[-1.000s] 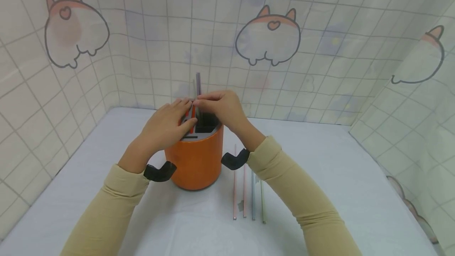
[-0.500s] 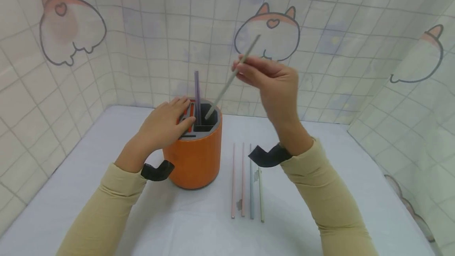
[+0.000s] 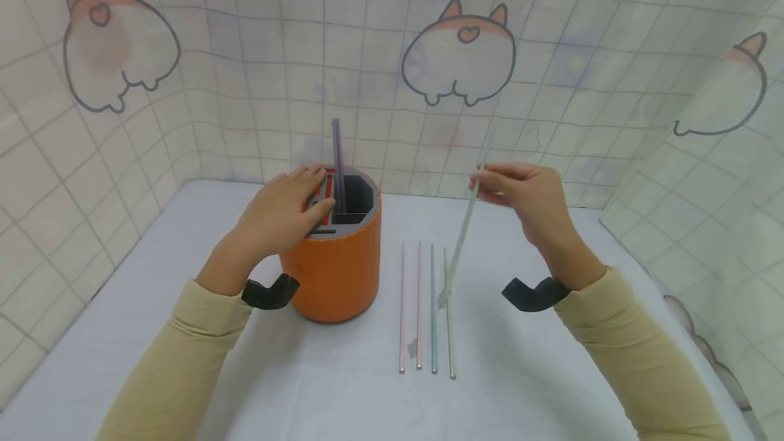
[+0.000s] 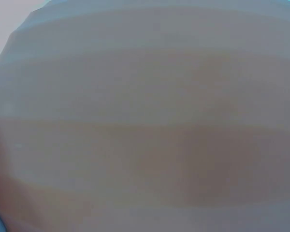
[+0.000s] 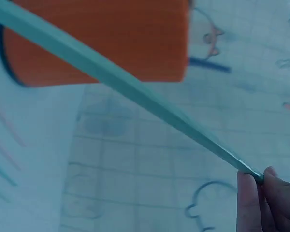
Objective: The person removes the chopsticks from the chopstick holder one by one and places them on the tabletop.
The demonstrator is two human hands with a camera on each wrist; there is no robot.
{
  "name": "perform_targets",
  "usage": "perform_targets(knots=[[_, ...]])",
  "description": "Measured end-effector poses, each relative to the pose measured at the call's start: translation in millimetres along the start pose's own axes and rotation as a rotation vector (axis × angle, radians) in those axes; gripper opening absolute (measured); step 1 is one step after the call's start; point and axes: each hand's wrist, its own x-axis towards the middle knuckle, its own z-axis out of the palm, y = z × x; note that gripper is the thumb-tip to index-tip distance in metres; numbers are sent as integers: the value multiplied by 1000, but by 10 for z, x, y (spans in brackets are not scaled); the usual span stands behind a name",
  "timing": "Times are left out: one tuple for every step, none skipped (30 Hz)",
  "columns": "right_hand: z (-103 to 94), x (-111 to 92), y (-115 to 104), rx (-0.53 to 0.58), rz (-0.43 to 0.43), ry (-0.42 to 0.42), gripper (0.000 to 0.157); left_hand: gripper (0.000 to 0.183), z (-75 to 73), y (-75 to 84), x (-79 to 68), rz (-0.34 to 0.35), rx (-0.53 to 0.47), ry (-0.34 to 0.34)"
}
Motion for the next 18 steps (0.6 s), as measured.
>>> perform_targets(knots=[[-42,-6,137,-70,67,-9,21,64,3,-5,0,0,0,-1],[-79,-15,269,-131,136,-19,27,64,5,-9,-1,-1,-1,-2],[-109,-29,397,-187,202,-27,32,64,7,-12,-5,-2,-2,-3],[-132,-43,520,-239,258,-38,37,64,6,-14,-9,-3,-2,-4],[-152,-58,635,-283,310,-47,41,64,3,-14,-14,-6,-3,-6],[-175,-67,746,-310,358,-55,42,64,-1,-12,-18,-7,-2,-6],[-197,-77,845,-322,400,-60,43,64,-4,-11,-20,-8,-1,-6],[-217,-83,931,-325,441,-61,43,64,-5,-12,-18,-8,-1,-6],[-236,-89,1010,-330,475,-60,42,64,-4,-12,-14,-7,0,-6],[-256,-94,1077,-328,503,-61,42,64,-3,-12,-9,-4,0,-5],[-275,-96,1136,-316,526,-60,43,64,0,-12,-3,-2,-1,-4],[-295,-97,1187,-302,546,-60,43,64,5,-13,4,0,0,-4],[-311,-100,1230,-289,558,-58,43,64,11,-13,11,1,-1,-5],[-324,-100,1269,-282,566,-53,43,64,17,-15,14,1,-2,-5],[-337,-98,1306,-272,571,-51,44,64,19,-14,16,0,-3,-6],[-349,-93,1344,-252,574,-50,44,64,21,-12,17,-1,-2,-6],[-358,-88,1381,-239,575,-46,44,64,23,-11,19,-2,-1,-7],[-364,-83,1416,-235,578,-44,43,65,24,-10,19,-4,0,-8]])
